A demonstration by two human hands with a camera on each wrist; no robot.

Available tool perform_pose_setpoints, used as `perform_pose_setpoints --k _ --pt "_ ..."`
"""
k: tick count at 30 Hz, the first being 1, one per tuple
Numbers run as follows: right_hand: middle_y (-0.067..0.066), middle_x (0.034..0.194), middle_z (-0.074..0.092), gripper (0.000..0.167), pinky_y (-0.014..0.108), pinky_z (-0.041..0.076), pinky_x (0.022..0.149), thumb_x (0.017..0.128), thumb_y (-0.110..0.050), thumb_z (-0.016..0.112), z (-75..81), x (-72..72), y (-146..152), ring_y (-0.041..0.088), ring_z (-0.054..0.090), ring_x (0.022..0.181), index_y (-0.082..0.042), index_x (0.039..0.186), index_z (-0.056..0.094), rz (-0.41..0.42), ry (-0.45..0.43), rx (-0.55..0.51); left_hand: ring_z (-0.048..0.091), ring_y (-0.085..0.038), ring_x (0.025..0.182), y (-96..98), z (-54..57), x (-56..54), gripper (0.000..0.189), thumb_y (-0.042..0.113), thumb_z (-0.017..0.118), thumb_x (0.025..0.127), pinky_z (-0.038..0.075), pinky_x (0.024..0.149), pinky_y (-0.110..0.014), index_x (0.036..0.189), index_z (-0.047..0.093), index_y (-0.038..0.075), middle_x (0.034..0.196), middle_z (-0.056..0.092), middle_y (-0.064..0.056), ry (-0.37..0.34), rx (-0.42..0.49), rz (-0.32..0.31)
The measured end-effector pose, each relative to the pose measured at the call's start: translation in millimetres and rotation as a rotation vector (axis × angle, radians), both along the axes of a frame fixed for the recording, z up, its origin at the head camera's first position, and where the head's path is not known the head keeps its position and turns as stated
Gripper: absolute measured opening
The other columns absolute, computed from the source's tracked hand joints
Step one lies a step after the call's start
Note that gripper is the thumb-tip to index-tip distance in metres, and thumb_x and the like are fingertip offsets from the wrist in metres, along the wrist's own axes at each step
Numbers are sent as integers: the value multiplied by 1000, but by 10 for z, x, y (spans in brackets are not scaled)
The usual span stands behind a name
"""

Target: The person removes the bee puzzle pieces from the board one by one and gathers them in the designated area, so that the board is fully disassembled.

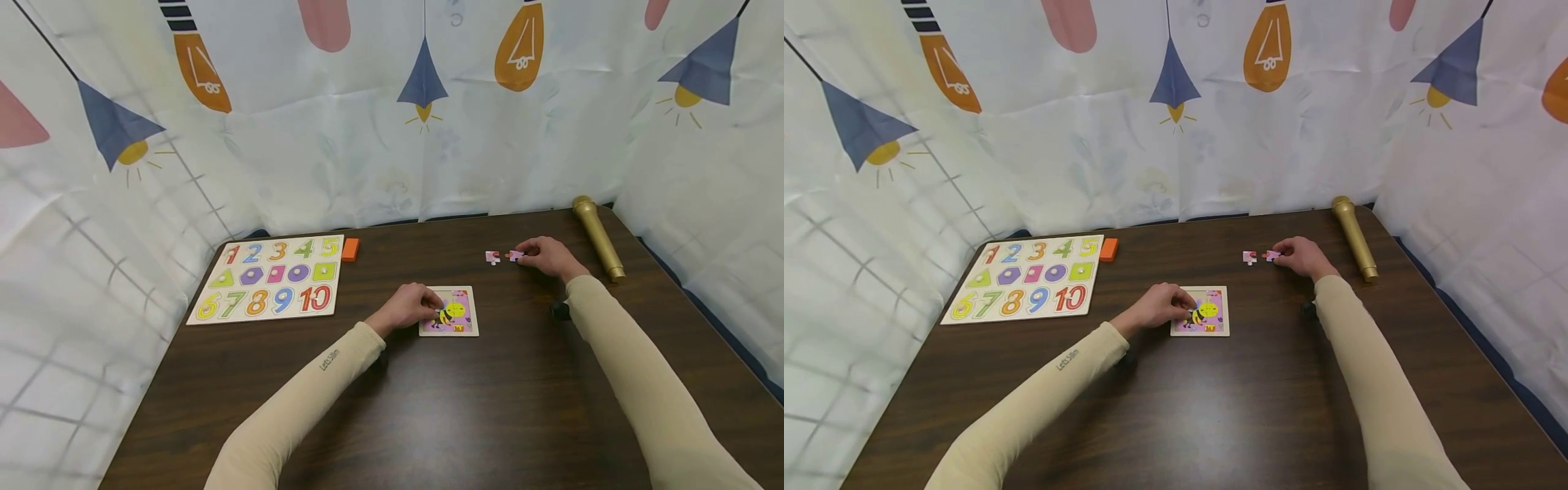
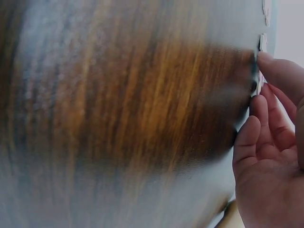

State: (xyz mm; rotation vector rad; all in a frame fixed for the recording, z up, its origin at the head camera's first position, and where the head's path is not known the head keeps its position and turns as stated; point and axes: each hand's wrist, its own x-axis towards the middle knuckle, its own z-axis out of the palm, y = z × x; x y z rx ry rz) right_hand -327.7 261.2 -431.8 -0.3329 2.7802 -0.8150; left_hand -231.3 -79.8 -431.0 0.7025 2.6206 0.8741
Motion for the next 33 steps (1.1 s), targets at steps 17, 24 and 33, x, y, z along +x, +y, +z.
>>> perform_pose_setpoints --k 17,24,33 --pt "25 123 55 38 55 40 92 97 -20 60 -18 -13 -13 37 51 107 2 129 59 18 18 8 57 -12 85 -5 2 -9 20 11 72 88 47 79 -26 108 75 7 101 71 -2 -11 5 -5" --pt "24 121 56 38 54 41 89 97 -20 60 -27 -3 -11 36 51 103 2 128 60 29 29 5 57 -11 84 -7 -2 -13 20 11 72 88 47 77 -25 107 75 7 100 72 -1 -6 -4 -11" --pt "26 127 54 39 56 40 95 98 -19 59 -21 20 -41 40 51 112 2 130 57 7 63 -27 57 -12 84 -13 -2 -27 20 11 72 88 47 78 -26 108 75 7 101 71 -2 -9 -1 -14"
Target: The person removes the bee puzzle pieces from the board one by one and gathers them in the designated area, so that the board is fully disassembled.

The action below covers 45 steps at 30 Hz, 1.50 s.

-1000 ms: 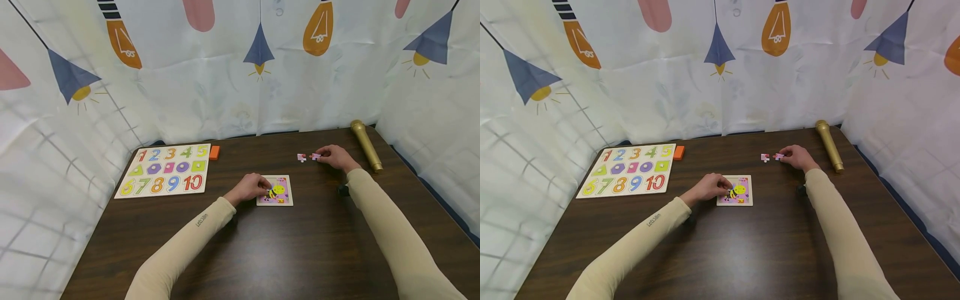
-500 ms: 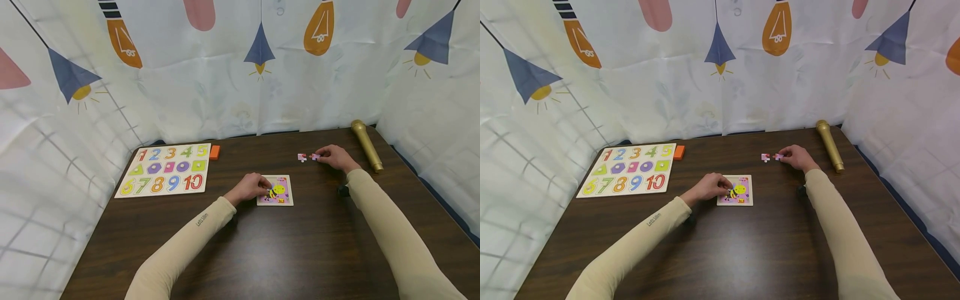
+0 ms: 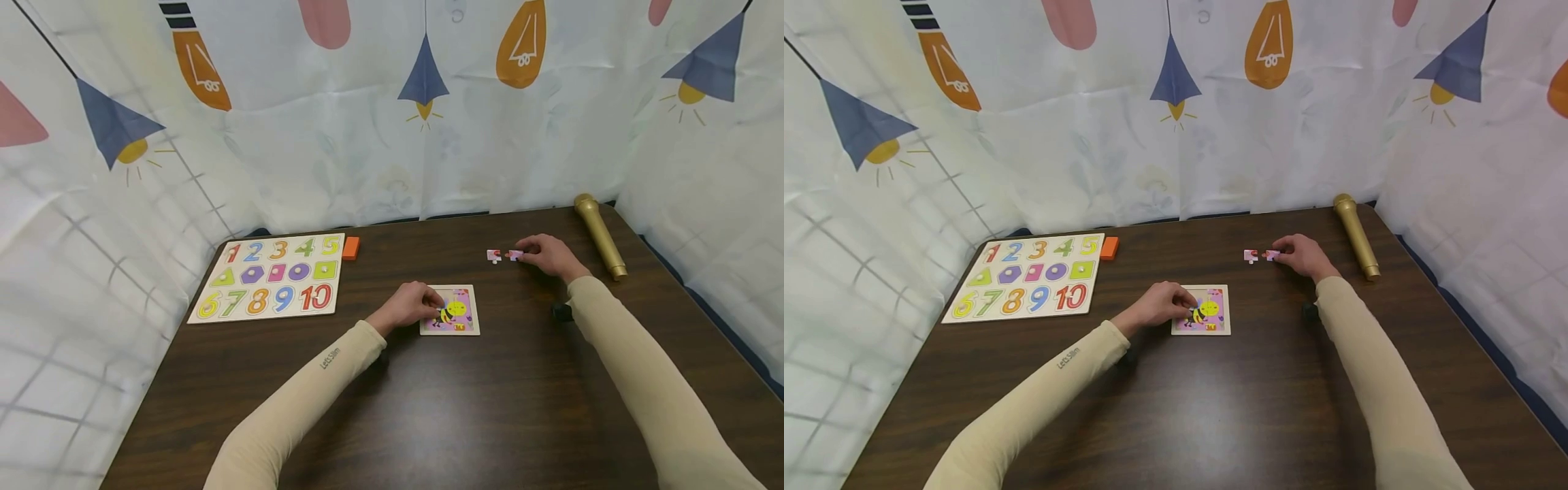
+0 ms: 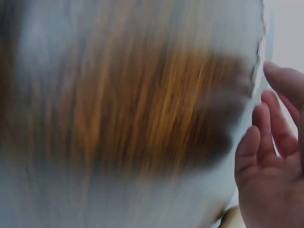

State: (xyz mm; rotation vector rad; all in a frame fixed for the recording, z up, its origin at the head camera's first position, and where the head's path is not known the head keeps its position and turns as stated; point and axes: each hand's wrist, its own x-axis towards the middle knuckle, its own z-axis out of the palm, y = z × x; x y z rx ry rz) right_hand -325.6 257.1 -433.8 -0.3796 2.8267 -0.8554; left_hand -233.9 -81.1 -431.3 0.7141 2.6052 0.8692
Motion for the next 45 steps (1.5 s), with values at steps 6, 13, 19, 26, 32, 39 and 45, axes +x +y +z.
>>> perform_pose_setpoints --k 6,13,19,26,32,39,45 --pt "23 127 57 37 53 42 95 98 -19 60 103 183 -301 37 53 112 1 129 58 14 32 -58 57 -12 83 -4 4 8 20 11 72 89 47 77 -25 108 75 7 101 71 -2 -1 2 3" --pt "11 115 65 30 46 46 89 94 -18 66 90 587 -774 25 57 98 -4 120 66 259 1 -93 57 -12 83 13 -2 12 20 10 71 89 47 77 -25 108 74 6 100 71 -2 2 4 15" --pt "5 107 64 28 40 46 85 91 -19 70 7 752 -966 20 55 92 -6 117 67 288 6 -111 58 -11 84 76 31 17 22 13 72 89 48 78 -25 109 73 7 99 70 -2 34 -2 14" --pt "7 105 61 29 38 46 81 89 -15 72 -17 748 -996 21 53 89 -4 116 68 278 22 -109 61 -13 91 149 54 12 27 15 73 88 48 82 -27 113 72 6 104 69 -3 59 20 -15" --pt "8 105 61 29 37 45 82 89 -16 72 -27 733 -990 21 52 90 -4 115 68 284 1 -98 58 -13 90 131 -7 -19 21 10 74 86 47 81 -27 107 75 8 101 70 -2 96 -22 -46" --pt "6 103 59 26 37 45 81 89 -16 72 -10 728 -996 21 52 90 -6 113 68 283 -24 -80 59 -11 85 119 -4 -34 21 9 73 86 48 77 -25 107 76 7 99 69 -2 71 -19 -50" --pt "5 102 58 16 37 44 81 90 -15 70 -5 714 -1006 21 50 90 -9 105 70 314 -26 -75 58 -11 84 128 16 -51 21 9 73 87 48 77 -24 108 75 7 101 71 -2 46 -23 -44"
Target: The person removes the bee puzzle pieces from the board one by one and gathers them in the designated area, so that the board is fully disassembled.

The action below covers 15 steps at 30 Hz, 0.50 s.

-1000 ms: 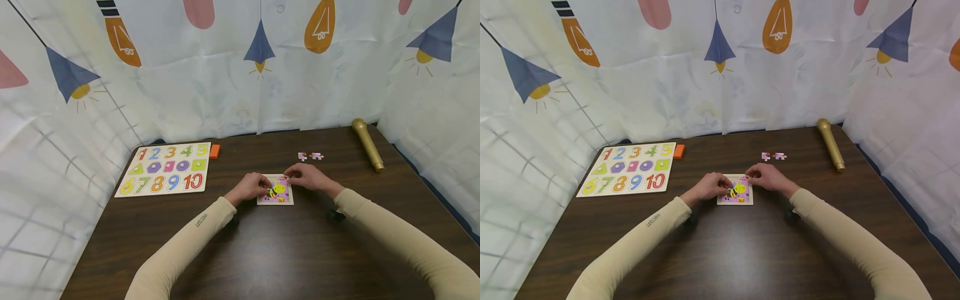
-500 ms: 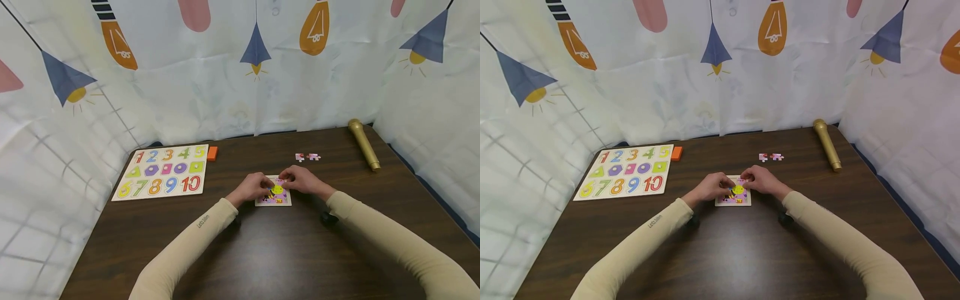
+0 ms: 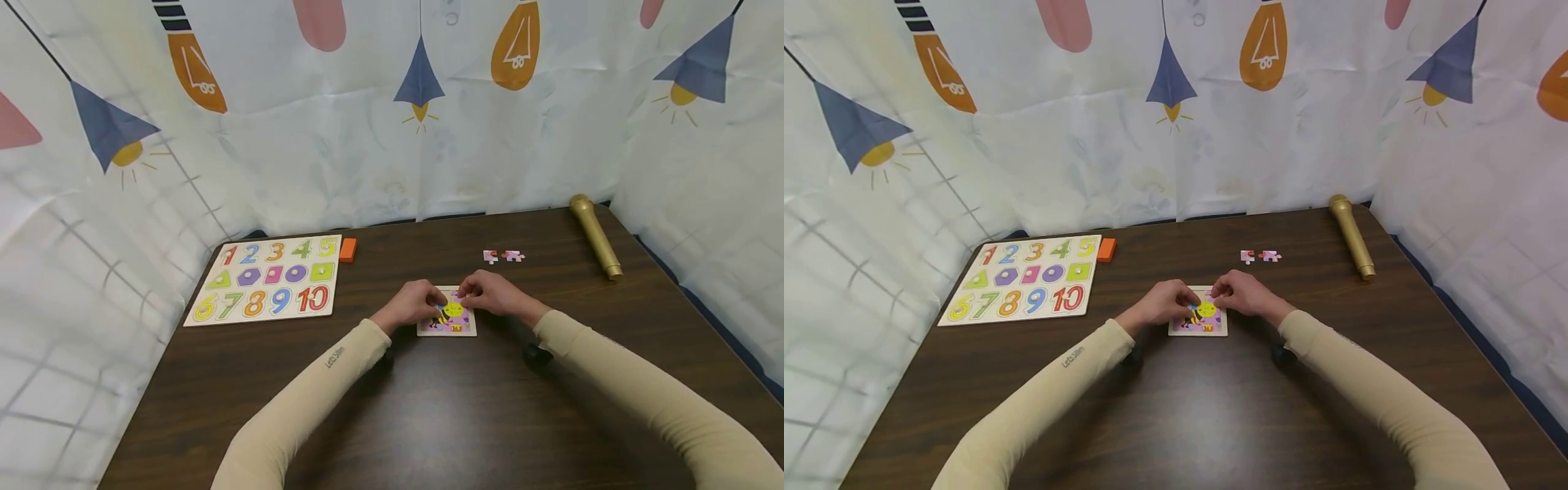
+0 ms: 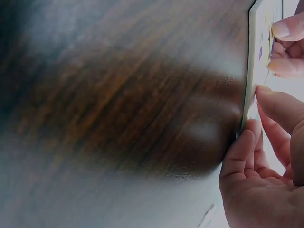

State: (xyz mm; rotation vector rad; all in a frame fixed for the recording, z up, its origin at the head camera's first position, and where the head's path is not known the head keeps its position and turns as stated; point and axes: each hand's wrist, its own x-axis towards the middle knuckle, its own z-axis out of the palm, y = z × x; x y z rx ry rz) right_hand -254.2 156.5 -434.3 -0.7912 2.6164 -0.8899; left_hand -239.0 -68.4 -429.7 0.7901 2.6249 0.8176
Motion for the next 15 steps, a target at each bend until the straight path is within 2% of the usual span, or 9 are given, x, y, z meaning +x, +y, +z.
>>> perform_pose_setpoints --k 4,8,15 --pt "6 105 58 25 38 46 82 91 -14 69 17 -16 10 21 51 91 -8 115 69 53 17 -7 57 -13 84 15 23 -14 22 8 73 87 48 78 -24 109 75 6 101 70 -3 -24 -11 -1" --pt "6 105 57 32 36 46 82 92 -14 68 45 -57 14 20 51 92 -9 123 67 108 -4 13 57 -12 84 19 37 -16 23 8 73 86 49 77 -23 109 74 5 102 69 -4 -52 -21 6" --pt "6 105 56 33 36 46 83 92 -17 67 101 -138 2 20 52 92 -10 125 64 179 -36 71 58 -13 84 35 41 -20 23 9 74 87 49 77 -24 109 74 6 102 69 -4 -63 -31 22"
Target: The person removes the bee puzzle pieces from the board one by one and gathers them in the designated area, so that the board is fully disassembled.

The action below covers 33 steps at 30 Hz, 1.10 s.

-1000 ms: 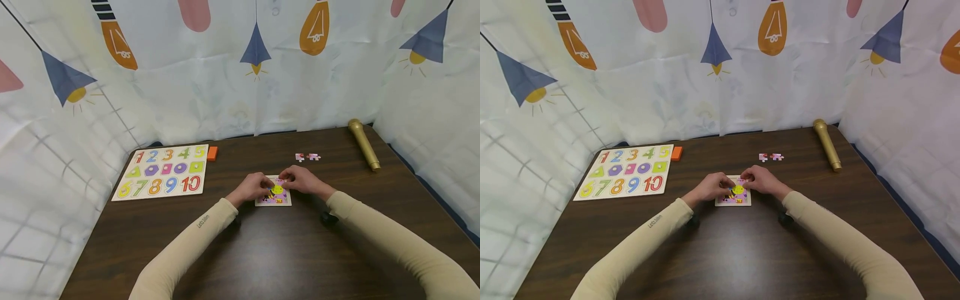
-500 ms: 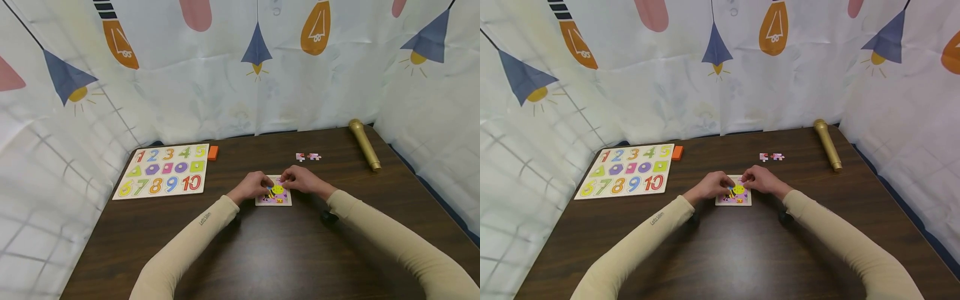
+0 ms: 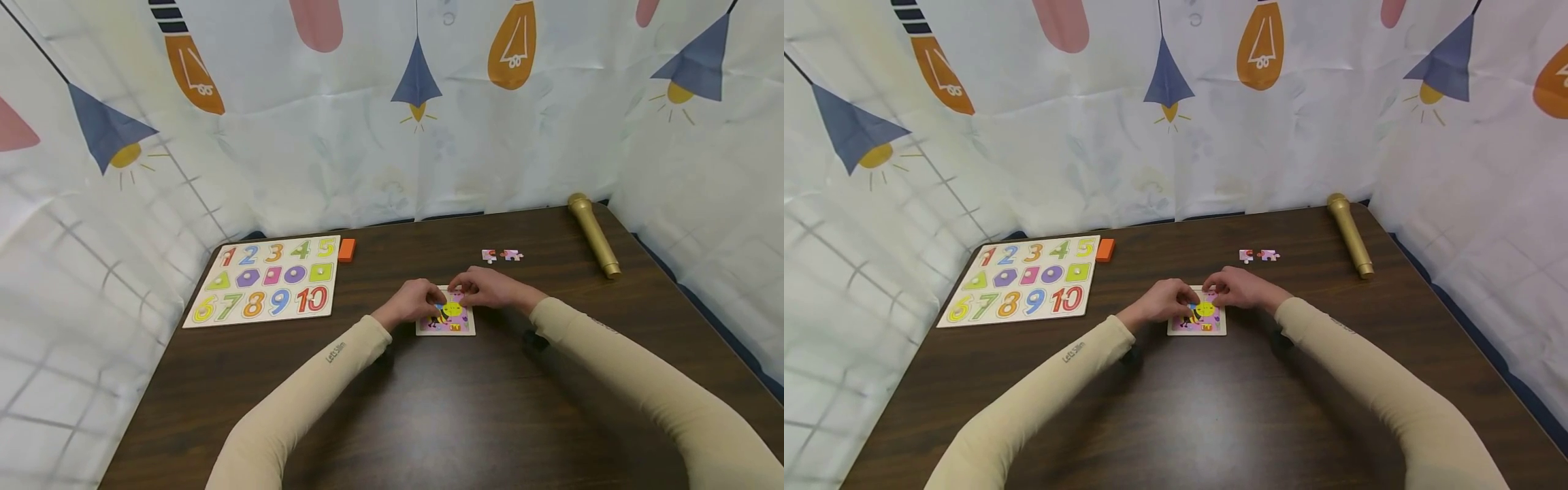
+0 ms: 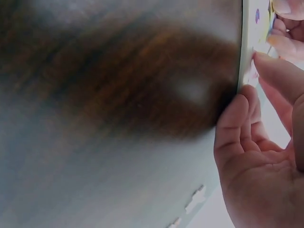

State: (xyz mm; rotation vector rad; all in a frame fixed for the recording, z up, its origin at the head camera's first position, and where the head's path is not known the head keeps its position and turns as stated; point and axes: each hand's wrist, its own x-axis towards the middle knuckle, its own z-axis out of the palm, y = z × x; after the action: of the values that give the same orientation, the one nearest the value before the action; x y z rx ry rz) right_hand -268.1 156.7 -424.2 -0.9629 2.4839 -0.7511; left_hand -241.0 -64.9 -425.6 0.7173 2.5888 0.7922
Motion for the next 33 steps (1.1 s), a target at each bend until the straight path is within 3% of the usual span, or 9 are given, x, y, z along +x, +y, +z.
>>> perform_pose_setpoints --k 10,21,33 --pt "8 107 55 32 39 47 85 93 -18 65 77 -61 -46 21 55 96 -11 124 62 72 -6 68 59 -13 83 14 21 7 23 9 73 87 50 78 -24 109 73 4 102 70 -6 5 -6 7" --pt "7 102 54 28 34 45 75 91 -16 65 99 -97 -94 20 49 87 -12 119 61 111 -17 107 60 -13 83 16 0 27 23 9 73 87 51 79 -24 109 73 4 104 70 -6 14 13 8" --pt "11 115 44 28 37 47 84 91 -19 69 61 -63 -70 22 52 91 -18 117 60 39 -35 70 60 -14 87 25 11 33 21 9 73 87 50 80 -25 108 74 5 103 71 -5 26 -4 5"
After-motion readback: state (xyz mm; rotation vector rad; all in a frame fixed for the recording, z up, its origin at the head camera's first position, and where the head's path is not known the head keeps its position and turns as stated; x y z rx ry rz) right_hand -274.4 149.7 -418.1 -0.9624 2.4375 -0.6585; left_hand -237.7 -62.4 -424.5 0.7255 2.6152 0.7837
